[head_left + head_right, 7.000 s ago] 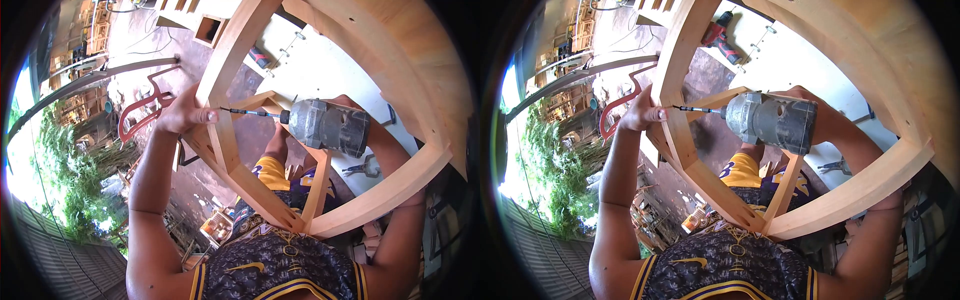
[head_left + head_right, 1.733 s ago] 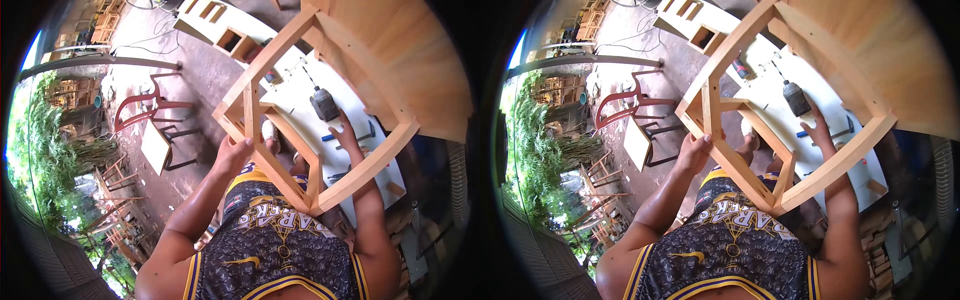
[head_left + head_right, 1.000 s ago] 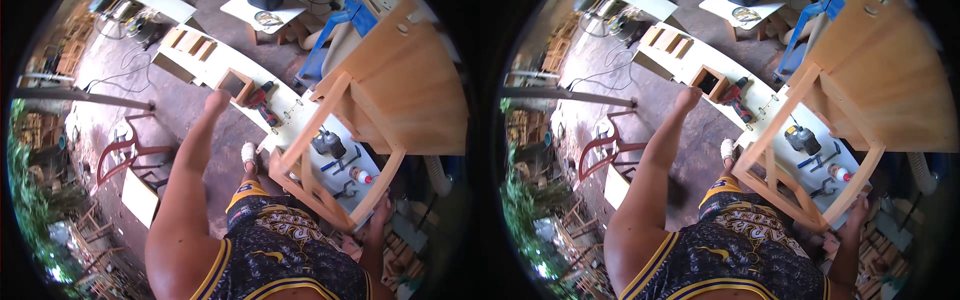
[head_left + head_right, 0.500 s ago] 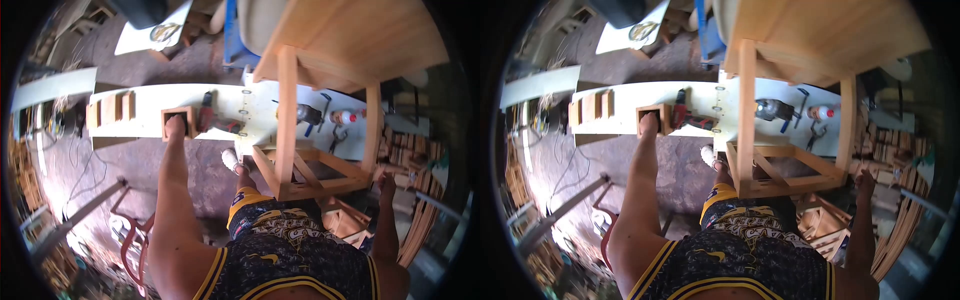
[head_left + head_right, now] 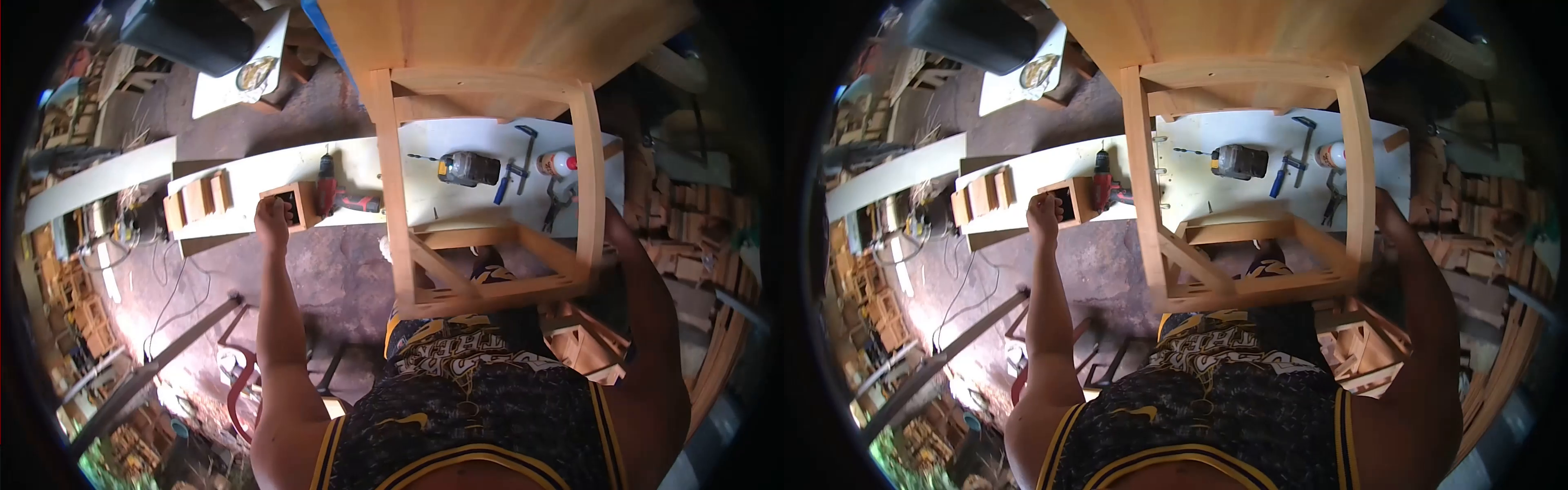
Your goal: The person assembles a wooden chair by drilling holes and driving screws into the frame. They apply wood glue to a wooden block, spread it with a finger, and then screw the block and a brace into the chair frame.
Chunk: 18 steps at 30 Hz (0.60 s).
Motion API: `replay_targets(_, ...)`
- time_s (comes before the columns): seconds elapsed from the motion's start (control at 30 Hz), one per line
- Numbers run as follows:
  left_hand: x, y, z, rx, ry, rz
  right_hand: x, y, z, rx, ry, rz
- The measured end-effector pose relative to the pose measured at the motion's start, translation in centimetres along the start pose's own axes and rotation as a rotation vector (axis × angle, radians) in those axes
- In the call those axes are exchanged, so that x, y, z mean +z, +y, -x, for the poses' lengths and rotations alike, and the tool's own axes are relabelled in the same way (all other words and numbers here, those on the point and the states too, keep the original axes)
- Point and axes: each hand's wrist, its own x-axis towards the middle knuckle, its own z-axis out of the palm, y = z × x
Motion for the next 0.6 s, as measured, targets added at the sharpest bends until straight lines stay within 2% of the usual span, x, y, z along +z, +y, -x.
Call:
replay_targets(0.03, 0.2, 2.5, 2.7, -0.011, 0.035, -0.018, -0.2, 0.3, -3.1, 0.083, -0.157, 0.036)
replay_targets(0.1, 1.2, 7.3, 8.6, 0.025, -0.027, 0.44, 0.5, 4.4, -11.3, -0.198, -0.493, 0.391)
replay_targets(0.17, 2.9, 11.4, 14.1, 0.001, 0.023, 0.509, 5.5, 5.0, -15.5, -0.424, -0.444, 0.587)
replay_targets(0.2, 4.0, 13.2, 16.5, -0.009, 0.02, 0.59, 8.3, 3.3, -15.5, -0.373, -0.469, 0.62)
replay_targets(0.23, 5.3, 14.7, 18.7, -0.005, 0.03, 0.613, 10.1, 5.0, -18.0, -0.498, -0.441, 0.779)
replay_targets(0.27, 6.8, 16.5, 20.8, 0.01, 0.016, 0.56, 12.1, 4.1, -18.3, -0.589, -0.472, 0.743)
replay_targets(0.3, 8.5, 17.9, 22.4, 0.004, 0.004, 0.602, 14.0, 5.2, -19.3, -0.759, -0.369, 0.653)
replay_targets(0.37, 12.0, 20.5, 25.0, -0.014, 0.03, 0.655, 15.6, 5.4, -20.3, -0.792, -0.409, 0.643)
replay_targets(0.4, 12.6, 20.2, 25.5, 0.0, -0.063, 0.66, 16.3, 5.5, -20.5, -0.811, -0.415, 0.642)
replay_targets(0.47, 14.9, 21.2, 26.8, -0.155, 0.005, 0.577, 17.9, 5.1, -20.8, -0.858, -0.413, 0.637)
replay_targets(0.53, 16.9, 23.3, 27.4, -0.145, -0.037, 0.608, 19.3, 4.4, -21.0, -0.906, -0.391, 0.629)
replay_targets(0.6, 17.6, 23.3, 27.7, -0.147, 0.031, 0.539, 18.3, 3.7, -19.6, -0.91, -0.358, 0.659)
